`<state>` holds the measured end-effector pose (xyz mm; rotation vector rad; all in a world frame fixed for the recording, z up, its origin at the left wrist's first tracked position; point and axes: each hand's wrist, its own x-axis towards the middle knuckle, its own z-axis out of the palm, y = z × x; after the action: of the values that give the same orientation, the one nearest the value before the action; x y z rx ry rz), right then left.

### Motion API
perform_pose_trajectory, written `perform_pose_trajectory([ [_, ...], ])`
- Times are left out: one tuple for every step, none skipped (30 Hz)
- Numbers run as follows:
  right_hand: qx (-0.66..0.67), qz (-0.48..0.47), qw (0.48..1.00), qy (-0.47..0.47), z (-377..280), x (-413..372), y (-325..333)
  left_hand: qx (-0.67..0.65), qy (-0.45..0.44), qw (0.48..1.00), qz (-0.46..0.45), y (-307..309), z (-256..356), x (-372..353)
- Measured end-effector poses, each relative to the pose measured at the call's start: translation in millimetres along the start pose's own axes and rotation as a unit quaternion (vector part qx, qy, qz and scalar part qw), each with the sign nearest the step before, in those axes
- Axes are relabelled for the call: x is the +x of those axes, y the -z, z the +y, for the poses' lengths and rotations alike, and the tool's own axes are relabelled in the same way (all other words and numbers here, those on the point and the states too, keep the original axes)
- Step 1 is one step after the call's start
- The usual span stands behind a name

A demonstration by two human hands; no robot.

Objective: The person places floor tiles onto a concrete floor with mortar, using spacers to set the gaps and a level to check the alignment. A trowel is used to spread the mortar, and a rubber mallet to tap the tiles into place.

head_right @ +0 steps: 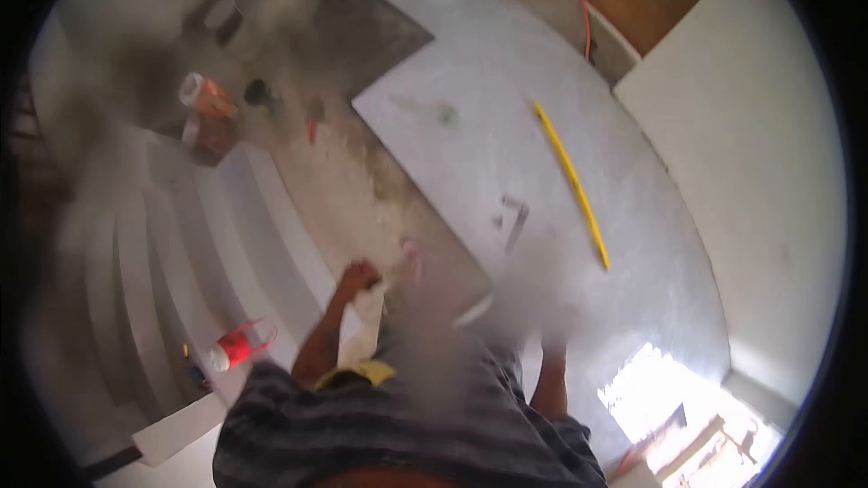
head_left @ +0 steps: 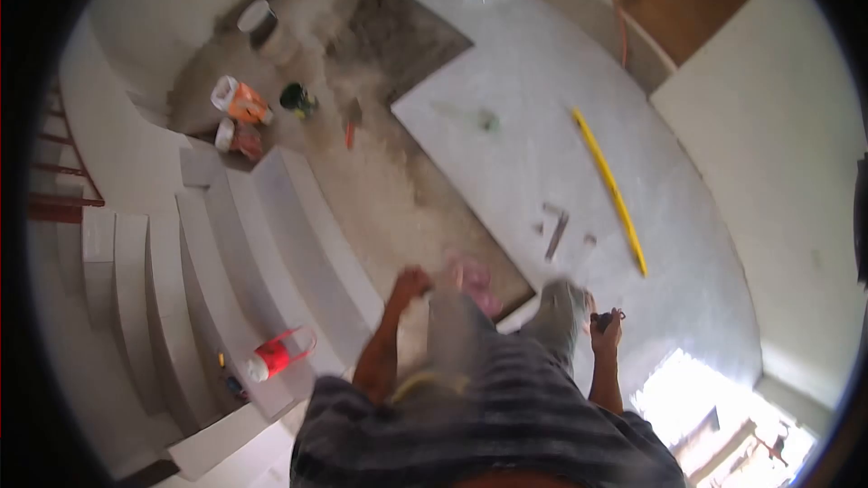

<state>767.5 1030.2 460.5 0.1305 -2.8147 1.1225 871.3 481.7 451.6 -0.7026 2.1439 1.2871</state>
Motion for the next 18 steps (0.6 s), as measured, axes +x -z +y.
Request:
perform_pose_trajectory([
  [0.185,0.045,0.956,-0.222,1,-51,11,-0.028,-0.010,0.996,0.081,46,53,-23],
  [0.365,0.111,0.828,-0.411,3,-79,9,-0.111,-0.008,0.988,0.111,69,42,-19],
  [0.524,0.173,0.626,-0.550,1,-94,8,-0.193,-0.015,0.971,0.144,95,35,-11],
  [0.468,0.189,0.618,-0.602,-9,-105,14,-0.225,-0.018,0.962,0.155,120,39,-13],
  [0.485,0.203,0.629,-0.572,-29,-107,19,-0.256,-0.019,0.952,0.166,140,49,-25],
  [0.496,0.217,0.641,-0.543,-58,-101,28,-0.289,-0.015,0.942,0.172,156,52,-38],
  [0.503,0.231,0.654,-0.516,-80,-107,42,-0.283,0.001,0.940,0.189,161,49,-50],
  [0.482,0.193,0.725,-0.453,-48,-116,35,-0.278,0.012,0.938,0.208,162,46,-60],
  [0.457,0.166,0.786,-0.382,-7,-128,27,-0.270,0.021,0.935,0.229,164,41,-66],
  [0.486,0.185,0.763,-0.384,-21,-119,29,-0.253,0.040,0.944,0.209,163,25,-72],
  [0.519,0.191,0.735,-0.392,-37,-103,29,-0.228,0.062,0.953,0.192,155,-6,-77],
  [0.543,0.185,0.720,-0.390,-53,-92,31,-0.202,0.083,0.960,0.174,148,-35,-83],
  [0.559,0.168,0.718,-0.380,-66,-85,29,0.185,-0.018,0.980,0.067,145,-103,-75],
  [0.576,0.149,0.714,-0.369,-79,-83,21,0.529,-0.165,0.830,0.065,142,-163,-70],
  [0.579,0.143,0.704,-0.385,-100,-82,14,0.461,-0.148,0.869,0.102,136,-157,-108],
  [0.573,0.137,0.700,-0.404,-123,-89,2,0.082,0.018,0.991,0.103,129,-146,-134],
  [0.567,0.130,0.699,-0.416,-145,-96,-9,0.294,-0.104,0.950,0.034,135,-144,-156],
  [0.563,0.127,0.694,-0.430,-166,-106,-20,0.475,-0.245,0.845,0.018,142,-144,-177],
])
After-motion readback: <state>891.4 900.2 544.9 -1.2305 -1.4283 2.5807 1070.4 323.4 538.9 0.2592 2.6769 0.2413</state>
